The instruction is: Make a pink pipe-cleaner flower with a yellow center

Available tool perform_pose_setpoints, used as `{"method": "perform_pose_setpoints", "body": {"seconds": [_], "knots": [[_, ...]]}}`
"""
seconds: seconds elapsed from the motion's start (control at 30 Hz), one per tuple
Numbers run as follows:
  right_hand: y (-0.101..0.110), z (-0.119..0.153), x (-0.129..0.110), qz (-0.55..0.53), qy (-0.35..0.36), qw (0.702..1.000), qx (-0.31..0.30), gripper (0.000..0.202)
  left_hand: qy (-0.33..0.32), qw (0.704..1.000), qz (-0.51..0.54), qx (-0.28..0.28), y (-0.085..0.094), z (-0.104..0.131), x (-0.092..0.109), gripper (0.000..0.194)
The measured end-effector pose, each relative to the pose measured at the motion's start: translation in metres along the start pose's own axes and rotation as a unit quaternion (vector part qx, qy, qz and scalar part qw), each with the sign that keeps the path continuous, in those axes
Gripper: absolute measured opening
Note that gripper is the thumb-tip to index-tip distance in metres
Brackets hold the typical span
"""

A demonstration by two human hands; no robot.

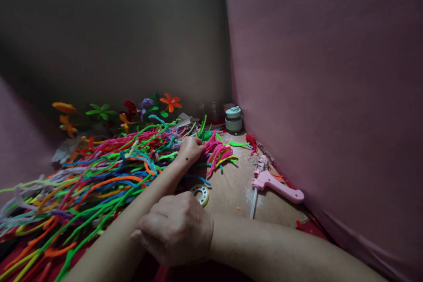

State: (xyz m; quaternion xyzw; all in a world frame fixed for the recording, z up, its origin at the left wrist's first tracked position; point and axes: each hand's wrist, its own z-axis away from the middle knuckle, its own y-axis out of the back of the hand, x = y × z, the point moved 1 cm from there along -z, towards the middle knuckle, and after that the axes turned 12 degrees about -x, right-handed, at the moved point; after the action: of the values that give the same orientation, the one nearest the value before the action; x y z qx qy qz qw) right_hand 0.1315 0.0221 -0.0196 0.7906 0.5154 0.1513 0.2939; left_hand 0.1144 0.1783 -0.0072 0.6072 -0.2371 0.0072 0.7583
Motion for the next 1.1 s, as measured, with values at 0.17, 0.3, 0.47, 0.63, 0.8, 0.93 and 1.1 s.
{"method": "perform_pose_setpoints", "body": {"seconds": [0.17, 0.3, 0.47, 0.63, 0.8, 0.93, 1.1], "knots": [[0.002, -0.001, 0.0, 0.008, -0.002, 1.0, 0.011, 0.033, -0.028, 0.998, 0.009, 0.064, 0.0, 0.007, 0.006, 0.015], [0.002, -0.001, 0.0, 0.001, -0.001, 1.0, -0.006, 0.034, -0.056, 0.994, 0.028, 0.095, 0.001, 0.015, 0.01, 0.017], [0.006, 0.0, -0.001, -0.024, -0.019, 0.999, -0.017, 0.034, -0.099, 0.989, 0.059, 0.094, 0.005, 0.031, 0.007, 0.019], [0.01, -0.004, 0.0, -0.262, -0.134, 0.955, -0.031, 0.028, -0.13, 0.982, 0.098, 0.093, 0.022, 0.066, -0.007, 0.019], [0.011, -0.007, 0.017, -0.741, -0.353, 0.572, -0.013, 0.015, -0.119, 0.976, 0.143, 0.115, 0.037, 0.104, -0.039, 0.019], [0.027, -0.012, 0.027, -0.849, -0.324, 0.418, 0.017, 0.015, -0.091, 0.969, 0.176, 0.15, 0.037, 0.132, -0.07, 0.018], [0.067, -0.023, -0.024, -0.761, -0.208, 0.586, -0.186, 0.026, -0.056, 0.939, 0.233, 0.246, 0.051, 0.158, -0.1, 0.02]]}}
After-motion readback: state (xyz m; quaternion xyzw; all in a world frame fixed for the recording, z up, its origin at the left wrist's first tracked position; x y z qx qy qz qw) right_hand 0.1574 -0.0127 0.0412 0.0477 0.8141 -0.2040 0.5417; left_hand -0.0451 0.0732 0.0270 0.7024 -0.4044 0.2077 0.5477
